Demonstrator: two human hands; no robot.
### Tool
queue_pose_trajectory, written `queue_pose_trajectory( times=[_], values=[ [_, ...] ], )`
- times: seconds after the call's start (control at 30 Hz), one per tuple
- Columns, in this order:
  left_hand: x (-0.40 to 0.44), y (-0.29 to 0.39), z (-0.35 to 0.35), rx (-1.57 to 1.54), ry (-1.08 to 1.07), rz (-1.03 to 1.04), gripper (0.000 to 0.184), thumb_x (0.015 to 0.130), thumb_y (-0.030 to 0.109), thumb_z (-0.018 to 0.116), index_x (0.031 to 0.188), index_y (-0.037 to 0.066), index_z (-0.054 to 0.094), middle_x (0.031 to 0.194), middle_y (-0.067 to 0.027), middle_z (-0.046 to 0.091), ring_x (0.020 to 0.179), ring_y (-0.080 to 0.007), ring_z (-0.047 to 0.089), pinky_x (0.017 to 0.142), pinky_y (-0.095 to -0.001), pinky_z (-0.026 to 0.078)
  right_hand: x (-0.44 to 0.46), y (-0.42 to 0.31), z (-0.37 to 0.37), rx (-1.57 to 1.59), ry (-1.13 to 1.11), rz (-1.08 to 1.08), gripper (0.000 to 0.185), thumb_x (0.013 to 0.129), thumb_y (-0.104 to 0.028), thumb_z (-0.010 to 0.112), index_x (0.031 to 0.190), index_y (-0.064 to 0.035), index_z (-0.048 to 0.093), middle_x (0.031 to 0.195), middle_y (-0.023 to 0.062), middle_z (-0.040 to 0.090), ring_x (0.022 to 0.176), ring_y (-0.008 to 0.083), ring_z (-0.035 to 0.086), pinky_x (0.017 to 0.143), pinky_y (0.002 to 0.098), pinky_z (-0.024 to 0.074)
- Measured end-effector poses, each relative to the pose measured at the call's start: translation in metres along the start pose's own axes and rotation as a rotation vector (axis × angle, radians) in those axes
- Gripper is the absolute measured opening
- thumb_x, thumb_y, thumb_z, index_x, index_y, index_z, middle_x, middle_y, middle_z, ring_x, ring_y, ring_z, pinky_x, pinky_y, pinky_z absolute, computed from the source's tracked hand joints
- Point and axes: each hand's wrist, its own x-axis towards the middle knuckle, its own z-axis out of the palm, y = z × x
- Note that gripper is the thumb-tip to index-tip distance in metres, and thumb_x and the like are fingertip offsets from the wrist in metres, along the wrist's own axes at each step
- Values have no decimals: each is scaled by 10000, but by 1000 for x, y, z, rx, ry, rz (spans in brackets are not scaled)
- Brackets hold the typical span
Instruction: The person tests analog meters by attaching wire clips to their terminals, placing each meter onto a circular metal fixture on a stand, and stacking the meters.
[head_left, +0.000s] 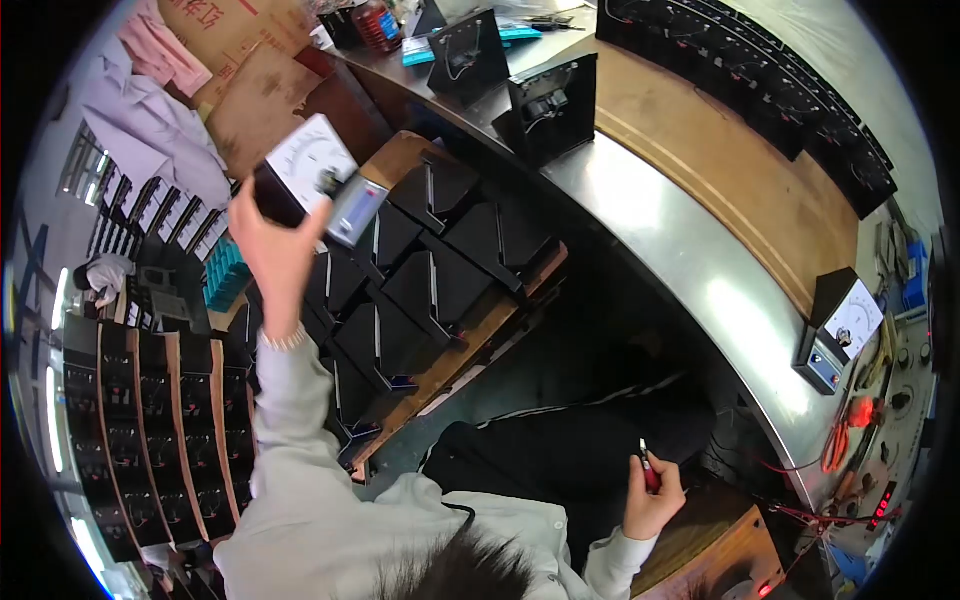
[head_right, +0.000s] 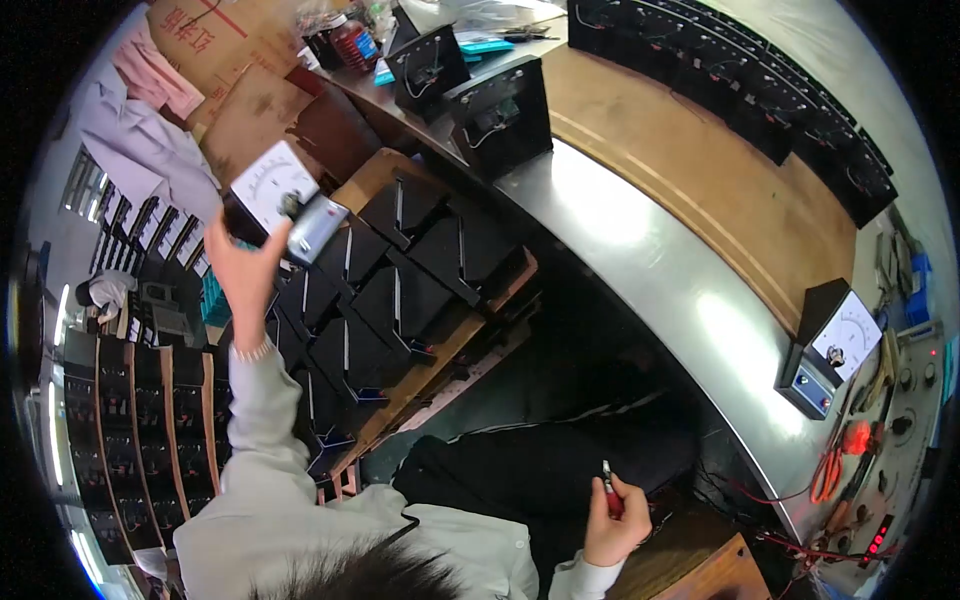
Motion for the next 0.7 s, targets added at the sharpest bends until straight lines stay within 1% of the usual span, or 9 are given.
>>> queue_pose_trajectory(
  times=[0.17,0.2,0.27,0.33,0.4,0.43,0.53,0.57,0.7],
  values=[
    [49,-104,53,349,-112,473,818,717,-45,756,1459,111,448,1530,-247,389,1276,-436,538,1047,-490,457,14,3,-23,-150,79,-37,173,833,-15,810,958,36,702,800,75,673,679,86,566,591,226,448],
    [55,-105,55,347,-113,475,818,717,-45,756,1459,111,448,1530,-247,389,1276,-436,538,1047,-490,457,15,2,-26,-179,79,-6,169,841,-19,806,961,35,700,796,71,667,670,82,552,581,220,437],
    [62,-107,58,234,-635,192,891,719,-76,742,1496,223,425,1604,-256,268,1231,-455,574,1006,-477,505,13,2,-26,-149,105,2,166,849,-26,801,966,33,699,795,73,657,656,83,532,569,214,416],
    [59,-135,74,202,-627,307,990,703,-106,727,1537,293,375,1587,-274,298,1138,-473,618,912,-464,553,10,1,-27,-170,82,28,165,852,-23,798,970,33,697,810,87,669,672,97,562,589,230,450],
    [59,-150,90,172,-511,503,940,769,-117,629,1551,323,352,1424,-276,492,992,-452,672,841,-492,560,4,8,-23,-161,68,4,169,850,-21,797,974,35,696,826,101,686,700,120,601,636,254,494],
    [64,-152,95,297,-649,449,883,824,-111,547,1584,270,306,1169,-253,613,946,-431,673,807,-488,562,1,8,-21,-156,45,-8,174,848,-19,798,978,37,696,831,109,692,713,130,615,659,264,508],
    [59,-155,109,491,-638,417,834,852,-92,501,1603,174,256,1017,-222,609,897,-413,665,776,-485,562,-8,5,-19,-153,-2,-2,190,841,-18,803,985,44,696,833,120,700,727,140,634,689,277,524],
    [60,-168,117,484,-574,447,633,866,-42,513,1482,56,403,1035,-221,605,923,-411,657,790,-477,560,-10,5,-19,-150,-13,14,192,840,-20,805,984,45,696,834,121,702,729,140,636,690,279,525],
    [65,-203,127,403,-553,384,158,901,54,506,1042,19,568,1046,-212,609,1011,-423,630,854,-465,531,-14,7,-22,-167,-7,58,195,839,-28,806,983,46,697,837,130,706,727,142,640,690,284,530]
  ],
)
